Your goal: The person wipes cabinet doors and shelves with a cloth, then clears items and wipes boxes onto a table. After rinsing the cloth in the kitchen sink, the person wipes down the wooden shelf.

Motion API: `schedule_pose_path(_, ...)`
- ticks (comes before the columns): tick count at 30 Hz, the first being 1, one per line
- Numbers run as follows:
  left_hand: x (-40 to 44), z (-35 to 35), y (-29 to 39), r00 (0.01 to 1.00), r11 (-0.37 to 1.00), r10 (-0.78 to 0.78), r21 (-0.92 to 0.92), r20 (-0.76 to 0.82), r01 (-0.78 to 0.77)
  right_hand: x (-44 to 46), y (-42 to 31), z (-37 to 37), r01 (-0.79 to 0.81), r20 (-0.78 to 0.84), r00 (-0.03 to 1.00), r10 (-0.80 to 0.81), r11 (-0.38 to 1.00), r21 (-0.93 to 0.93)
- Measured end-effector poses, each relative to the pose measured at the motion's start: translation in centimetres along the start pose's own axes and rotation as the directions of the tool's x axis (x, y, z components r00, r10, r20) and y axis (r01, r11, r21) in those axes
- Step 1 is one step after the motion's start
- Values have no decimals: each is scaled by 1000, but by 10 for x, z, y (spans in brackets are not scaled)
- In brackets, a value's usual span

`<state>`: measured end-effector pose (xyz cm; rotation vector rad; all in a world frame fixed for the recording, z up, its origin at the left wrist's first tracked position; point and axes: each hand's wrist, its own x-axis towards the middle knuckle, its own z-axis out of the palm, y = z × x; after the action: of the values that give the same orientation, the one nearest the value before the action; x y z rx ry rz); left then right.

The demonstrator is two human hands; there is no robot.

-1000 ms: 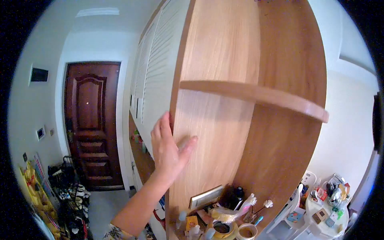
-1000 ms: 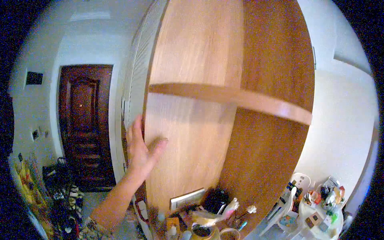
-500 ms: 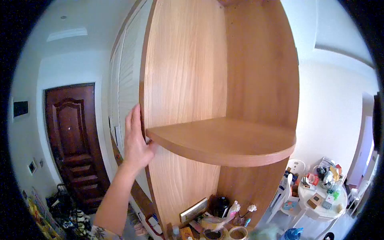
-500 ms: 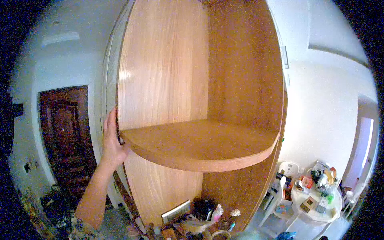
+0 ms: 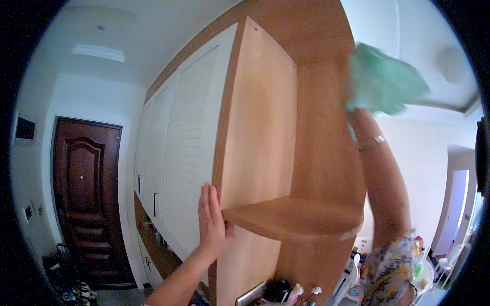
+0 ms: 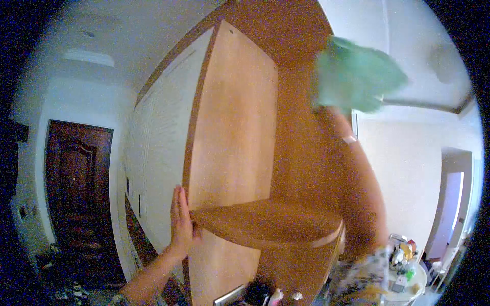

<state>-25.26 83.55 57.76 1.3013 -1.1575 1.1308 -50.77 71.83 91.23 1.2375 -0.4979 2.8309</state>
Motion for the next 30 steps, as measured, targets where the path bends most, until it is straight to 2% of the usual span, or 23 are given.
schedule_pose_path(1,-1,1,-3,1000,1000,9,12,16,-9,-5,-21,29,65,228,965,-131,959,275)
schedule_pose_path(2,-1,0,-5,999,1000,17,26,37,-18,-12,-36,57,53,399,865,-306,845,533)
schedule_pose_path(3,-1,-4,-2,997,1000,-14,8,71,13,-19,-47,88,-30,487,713,-504,672,740)
schedule_pose_path(5,-1,-4,-5,997,1000,4,-5,74,-4,-33,-50,178,25,501,552,-667,613,790)
schedule_pose_path(7,0,-5,-6,995,1000,-2,-18,101,4,-89,-38,262,358,350,756,-552,798,485)
schedule_pose_path(10,-1,-5,-3,997,999,16,-43,69,-13,-143,-70,219,431,142,864,-484,855,290)
schedule_pose_path(11,-2,-5,-3,998,999,8,-49,70,-4,-130,-72,208,338,347,803,-484,850,404)
schedule_pose_path(12,0,-6,-3,997,999,2,-34,78,1,-117,-68,210,219,524,698,-487,843,492)
schedule_pose_path(13,2,-6,-4,996,1000,-4,-13,86,5,-109,-63,230,174,504,693,-516,797,578)
schedule_pose_path(16,1,-1,-10,997,1000,17,-24,77,-15,-91,-52,262,324,440,790,-427,900,292)
schedule_pose_path(19,2,-1,-10,999,998,32,-56,40,-30,-92,-30,260,396,466,784,-410,909,132)
schedule_pose_path(23,3,2,-12,999,995,44,-86,4,-44,-117,24,238,540,556,682,-474,840,53)
schedule_pose_path(26,1,-1,-10,999,998,15,-69,43,-12,-154,78,207,636,662,563,-495,771,35)
schedule_pose_path(28,2,0,-11,999,998,41,-39,1,-41,-184,116,180,696,727,481,-490,718,22)
schedule_pose_path(30,2,-3,-7,998,998,6,-55,55,-3,-211,158,156,747,734,454,-504,664,-6)
